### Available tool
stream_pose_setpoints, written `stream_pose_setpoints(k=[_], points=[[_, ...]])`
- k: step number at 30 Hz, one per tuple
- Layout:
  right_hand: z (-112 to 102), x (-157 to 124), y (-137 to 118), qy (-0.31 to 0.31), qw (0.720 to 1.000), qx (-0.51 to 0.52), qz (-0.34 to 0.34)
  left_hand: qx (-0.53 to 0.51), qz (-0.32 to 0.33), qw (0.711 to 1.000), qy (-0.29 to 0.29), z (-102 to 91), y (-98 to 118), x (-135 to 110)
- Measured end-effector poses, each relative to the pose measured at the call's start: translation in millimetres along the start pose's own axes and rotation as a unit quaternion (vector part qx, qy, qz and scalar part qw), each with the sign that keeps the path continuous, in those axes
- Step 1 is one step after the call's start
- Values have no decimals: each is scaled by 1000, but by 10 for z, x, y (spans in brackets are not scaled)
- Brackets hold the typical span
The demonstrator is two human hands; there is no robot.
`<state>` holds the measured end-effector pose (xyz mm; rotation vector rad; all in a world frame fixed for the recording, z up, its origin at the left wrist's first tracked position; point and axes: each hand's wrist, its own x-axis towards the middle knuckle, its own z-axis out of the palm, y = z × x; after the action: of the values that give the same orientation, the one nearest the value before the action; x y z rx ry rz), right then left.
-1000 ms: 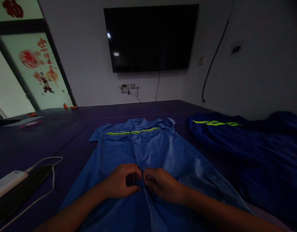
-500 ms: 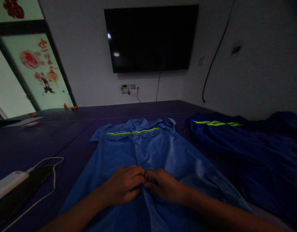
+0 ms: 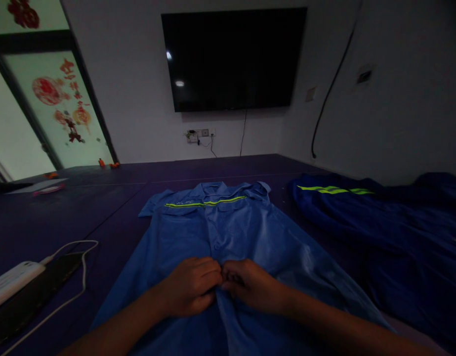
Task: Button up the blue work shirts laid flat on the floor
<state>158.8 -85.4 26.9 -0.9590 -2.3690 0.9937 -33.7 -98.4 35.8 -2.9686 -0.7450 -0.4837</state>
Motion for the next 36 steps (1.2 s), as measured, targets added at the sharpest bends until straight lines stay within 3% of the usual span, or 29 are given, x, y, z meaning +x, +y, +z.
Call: stream_pose_setpoints(k=[22, 36], points=[[17, -5, 33, -3, 997, 78, -19, 35, 14, 999, 1, 27, 13, -33], [3, 15, 35, -9, 994, 104, 19, 42, 36, 998, 31, 22, 15, -49]])
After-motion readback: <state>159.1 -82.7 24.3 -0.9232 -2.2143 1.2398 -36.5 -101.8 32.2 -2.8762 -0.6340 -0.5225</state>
